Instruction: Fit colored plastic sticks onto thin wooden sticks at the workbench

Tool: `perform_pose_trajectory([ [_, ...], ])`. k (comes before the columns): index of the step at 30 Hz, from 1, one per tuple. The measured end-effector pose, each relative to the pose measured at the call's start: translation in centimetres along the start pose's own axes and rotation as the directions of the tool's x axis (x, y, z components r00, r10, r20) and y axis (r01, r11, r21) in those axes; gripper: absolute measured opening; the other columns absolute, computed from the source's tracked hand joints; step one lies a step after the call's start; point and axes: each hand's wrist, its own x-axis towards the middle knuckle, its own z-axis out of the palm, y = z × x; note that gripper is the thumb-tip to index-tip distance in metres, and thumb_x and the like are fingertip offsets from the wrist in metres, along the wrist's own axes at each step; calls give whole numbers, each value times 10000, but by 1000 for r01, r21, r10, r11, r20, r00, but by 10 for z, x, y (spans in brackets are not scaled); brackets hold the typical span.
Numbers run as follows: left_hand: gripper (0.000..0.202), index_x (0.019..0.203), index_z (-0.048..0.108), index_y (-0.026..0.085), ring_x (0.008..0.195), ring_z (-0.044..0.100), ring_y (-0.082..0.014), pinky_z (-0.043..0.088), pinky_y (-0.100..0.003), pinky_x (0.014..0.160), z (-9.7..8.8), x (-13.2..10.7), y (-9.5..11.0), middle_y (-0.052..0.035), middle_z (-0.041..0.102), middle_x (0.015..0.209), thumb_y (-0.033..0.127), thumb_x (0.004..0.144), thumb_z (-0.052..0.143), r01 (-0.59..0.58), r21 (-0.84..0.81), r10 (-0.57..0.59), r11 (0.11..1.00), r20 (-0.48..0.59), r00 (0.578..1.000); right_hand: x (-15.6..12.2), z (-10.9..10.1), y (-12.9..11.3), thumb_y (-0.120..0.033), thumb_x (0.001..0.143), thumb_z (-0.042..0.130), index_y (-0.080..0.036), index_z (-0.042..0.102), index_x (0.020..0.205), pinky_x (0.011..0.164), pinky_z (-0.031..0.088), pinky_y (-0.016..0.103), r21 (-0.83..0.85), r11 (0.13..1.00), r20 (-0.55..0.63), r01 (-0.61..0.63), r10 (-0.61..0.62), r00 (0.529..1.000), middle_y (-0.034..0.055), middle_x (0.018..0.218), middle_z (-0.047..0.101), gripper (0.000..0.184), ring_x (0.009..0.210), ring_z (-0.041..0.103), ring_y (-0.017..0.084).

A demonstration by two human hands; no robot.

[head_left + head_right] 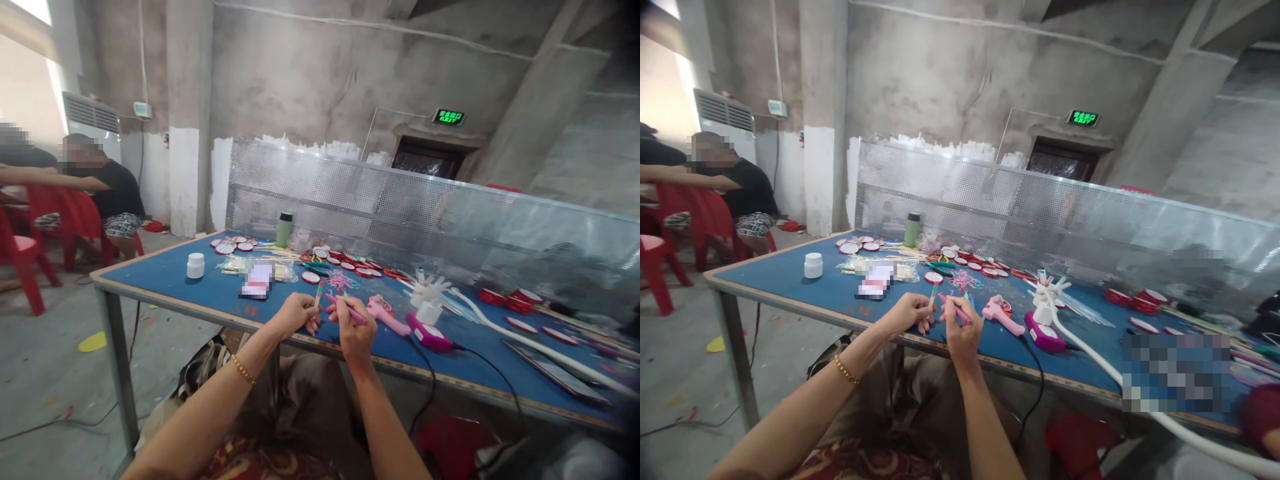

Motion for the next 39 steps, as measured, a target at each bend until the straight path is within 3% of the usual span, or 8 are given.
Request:
perform_pose_trajectory([
  [4, 183, 729, 600, 90, 432, 603, -88, 487, -164, 455, -1, 0, 0, -37, 661, 582, 236, 819, 661, 32, -20, -32, 999, 3, 999, 10, 3, 2, -364, 904, 586, -185, 668, 896, 644, 555, 304, 41, 999, -10, -16, 16, 1000, 20, 695, 685, 197, 591, 654, 163],
  [10, 185, 800, 568, 90, 449, 646, -120, 526, -193, 479, -2, 0, 3, -64, 688, 626, 252, 844, 645, 91, -87, -90, 992, 15, 996, 13, 7, 13, -347, 885, 589, -178, 659, 879, 603, 557, 286, 65, 996, -43, -53, 56, 998, 11, 674, 681, 183, 563, 664, 161],
  [17, 169, 820, 577, 91, 445, 647, -123, 527, -203, 485, 0, -2, 1, -63, 691, 642, 251, 856, 618, 34, -63, -35, 997, -19, 999, 9, 4, 9, -314, 900, 563, -194, 667, 881, 620, 555, 286, -33, 998, 73, 48, -45, 996, 24, 743, 694, 161, 589, 657, 153],
  [24, 165, 803, 574, 113, 451, 640, -119, 513, -196, 495, 0, -2, -2, -27, 665, 588, 263, 845, 630, -1, -50, 1, 999, 1, 1000, 11, 4, 9, -308, 908, 544, -206, 666, 861, 675, 549, 303, -112, 989, 111, 94, -82, 990, 31, 772, 700, 166, 714, 675, 183],
  [39, 120, 775, 542, 137, 463, 638, -125, 481, -185, 432, 1, -5, 3, 7, 631, 578, 212, 869, 545, -18, 5, 18, 1000, 9, 1000, 12, 5, 9, -279, 902, 529, -205, 653, 813, 668, 516, 291, -171, 973, 133, 154, -132, 982, 20, 755, 694, 170, 685, 656, 173],
])
